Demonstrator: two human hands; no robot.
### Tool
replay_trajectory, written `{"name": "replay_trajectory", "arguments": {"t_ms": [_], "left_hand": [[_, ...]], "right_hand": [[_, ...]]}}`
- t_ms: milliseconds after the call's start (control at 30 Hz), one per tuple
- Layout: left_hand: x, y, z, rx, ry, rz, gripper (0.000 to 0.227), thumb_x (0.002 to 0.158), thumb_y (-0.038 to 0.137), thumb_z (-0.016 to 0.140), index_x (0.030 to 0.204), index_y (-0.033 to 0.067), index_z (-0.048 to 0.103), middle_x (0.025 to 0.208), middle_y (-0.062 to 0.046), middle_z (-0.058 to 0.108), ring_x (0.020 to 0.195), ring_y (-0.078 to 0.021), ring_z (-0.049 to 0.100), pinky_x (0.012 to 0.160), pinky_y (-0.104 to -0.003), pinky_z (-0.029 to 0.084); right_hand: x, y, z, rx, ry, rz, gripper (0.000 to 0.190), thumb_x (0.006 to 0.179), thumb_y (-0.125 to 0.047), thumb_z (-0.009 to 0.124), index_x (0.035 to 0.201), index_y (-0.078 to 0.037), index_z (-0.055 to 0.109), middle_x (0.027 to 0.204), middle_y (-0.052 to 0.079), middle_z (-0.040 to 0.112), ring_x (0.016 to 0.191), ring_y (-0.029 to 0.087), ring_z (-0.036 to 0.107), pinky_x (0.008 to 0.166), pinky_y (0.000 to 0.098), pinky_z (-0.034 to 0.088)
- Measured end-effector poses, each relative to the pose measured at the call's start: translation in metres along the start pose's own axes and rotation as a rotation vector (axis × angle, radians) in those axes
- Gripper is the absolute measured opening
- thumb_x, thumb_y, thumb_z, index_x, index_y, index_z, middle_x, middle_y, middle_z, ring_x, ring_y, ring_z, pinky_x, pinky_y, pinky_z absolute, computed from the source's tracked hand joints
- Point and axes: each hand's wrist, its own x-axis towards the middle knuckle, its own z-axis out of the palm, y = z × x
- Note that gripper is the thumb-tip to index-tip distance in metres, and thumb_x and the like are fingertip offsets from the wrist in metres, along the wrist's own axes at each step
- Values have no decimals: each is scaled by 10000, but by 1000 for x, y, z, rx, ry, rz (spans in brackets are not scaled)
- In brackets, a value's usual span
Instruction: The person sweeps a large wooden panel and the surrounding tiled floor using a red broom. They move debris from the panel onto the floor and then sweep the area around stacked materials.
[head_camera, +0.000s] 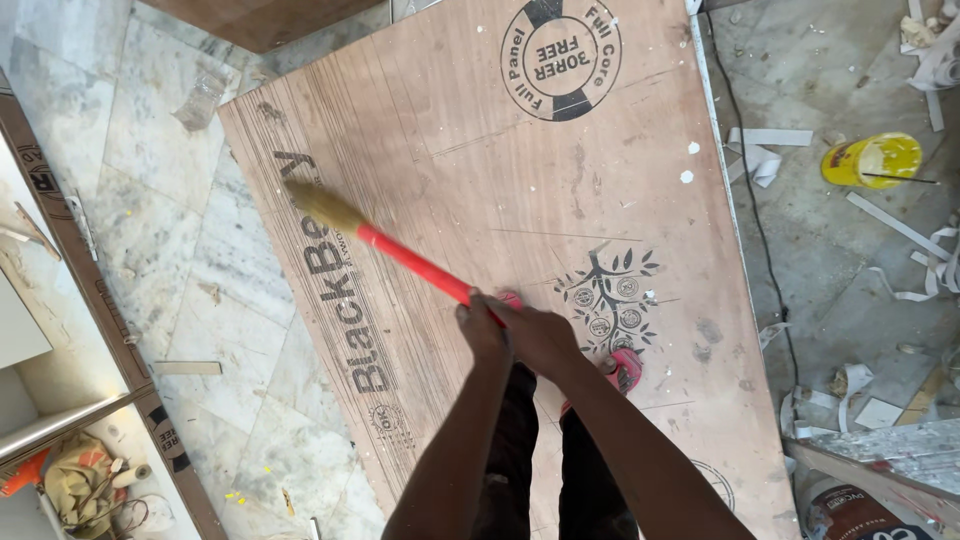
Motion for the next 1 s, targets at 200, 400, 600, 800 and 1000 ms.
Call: {"name": "replay_trajectory", "arguments": {"t_ms": [200,400,600,800,1000], "left_hand": [[14,-1,42,572,14,-62,407,1028,431,556,1123,36,530,942,-184,663,834,-306,655,746,-433,523],[-12,-82,146,1095,-701,335,438,944,428,599,1141,37,604,1068,-288,680,959,-426,715,839,-508,560],[-76,-55,200,1272,-922,231,548,892,426,643,1208,-8,531,1053,-325,700,1045,-493,661,910,-548,518],[-106,22,131,1224,-935,166,493,942,456,613,1138,12,526,885,-284,706,874,-470,700,775,-542,532],[-49,46,50,967,-574,305,429,974,295,590,1291,17,512,1116,-267,686,1012,-412,686,838,-487,530]], "right_hand": [[21,28,-4,-256,71,69,635,924,-266,533,1539,-387,429,901,93,744,821,314,736,702,458,563],[-23,104,-14,373,578,373,693,930,-141,596,1585,-264,404,824,122,704,630,220,639,558,383,513],[-49,59,-42,1121,888,408,486,1048,-86,481,1532,-118,446,795,27,580,529,72,462,445,278,363],[-74,1,5,871,886,478,522,1029,-77,453,1547,-104,394,784,105,634,502,155,549,452,326,435],[-57,-20,33,125,806,-96,729,895,-35,558,1584,-48,321,1134,259,672,899,419,698,704,462,566]]}}
